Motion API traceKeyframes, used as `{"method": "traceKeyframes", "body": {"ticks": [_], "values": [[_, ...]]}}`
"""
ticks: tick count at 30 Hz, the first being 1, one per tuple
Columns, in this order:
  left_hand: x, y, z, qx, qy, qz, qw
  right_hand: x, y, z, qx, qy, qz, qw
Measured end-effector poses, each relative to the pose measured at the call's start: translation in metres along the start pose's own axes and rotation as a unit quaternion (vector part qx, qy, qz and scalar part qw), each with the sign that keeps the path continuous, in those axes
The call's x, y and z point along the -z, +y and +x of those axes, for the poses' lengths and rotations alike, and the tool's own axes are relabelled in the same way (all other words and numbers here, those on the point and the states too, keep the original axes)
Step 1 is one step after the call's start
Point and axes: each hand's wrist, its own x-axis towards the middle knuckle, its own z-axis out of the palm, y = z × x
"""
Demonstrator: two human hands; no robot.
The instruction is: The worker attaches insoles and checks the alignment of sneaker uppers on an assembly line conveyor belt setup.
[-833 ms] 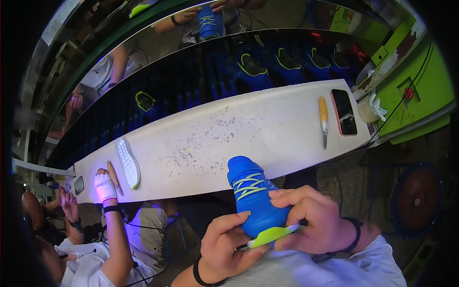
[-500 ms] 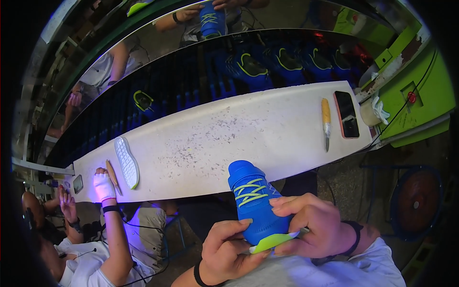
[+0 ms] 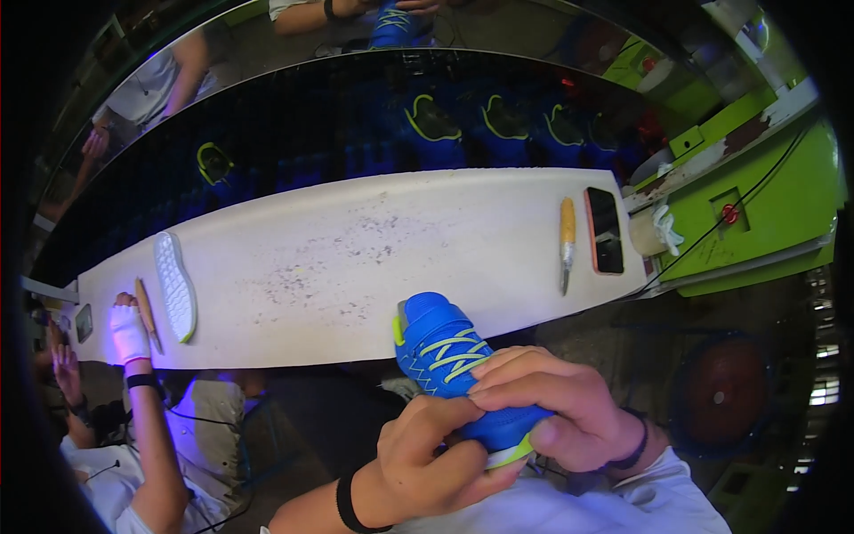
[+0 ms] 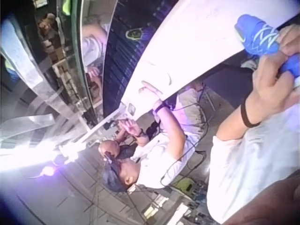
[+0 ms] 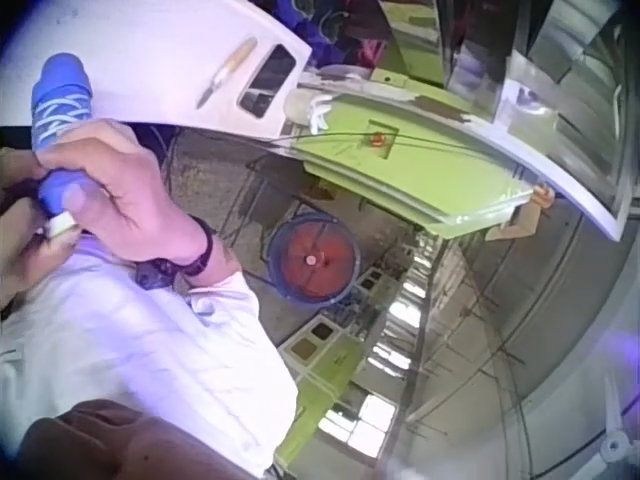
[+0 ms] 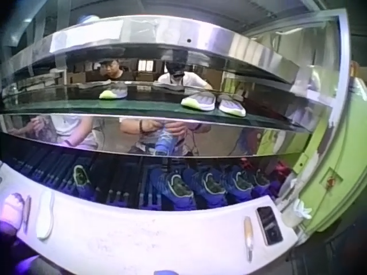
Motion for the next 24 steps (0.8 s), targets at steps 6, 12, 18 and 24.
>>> {"method": "traceKeyframes", "body": {"ticks": [6,12,18,24], "values": [[-0.028,-0.021,-0.031,0.091,0.052,0.065,0.992,0.011,0.022,-0.003,-0.012,0.066,0.090,0.994],[-0.042,-0.048,-0.035,0.094,0.059,0.067,0.992,0.020,0.031,-0.009,-0.044,0.105,0.109,0.988],[-0.052,-0.060,-0.020,0.073,0.058,0.093,0.991,0.034,0.043,-0.017,-0.047,0.123,0.132,0.982],[-0.062,-0.066,-0.009,0.083,0.043,0.048,0.994,0.055,0.025,-0.022,-0.126,0.096,-0.060,0.986]]}}
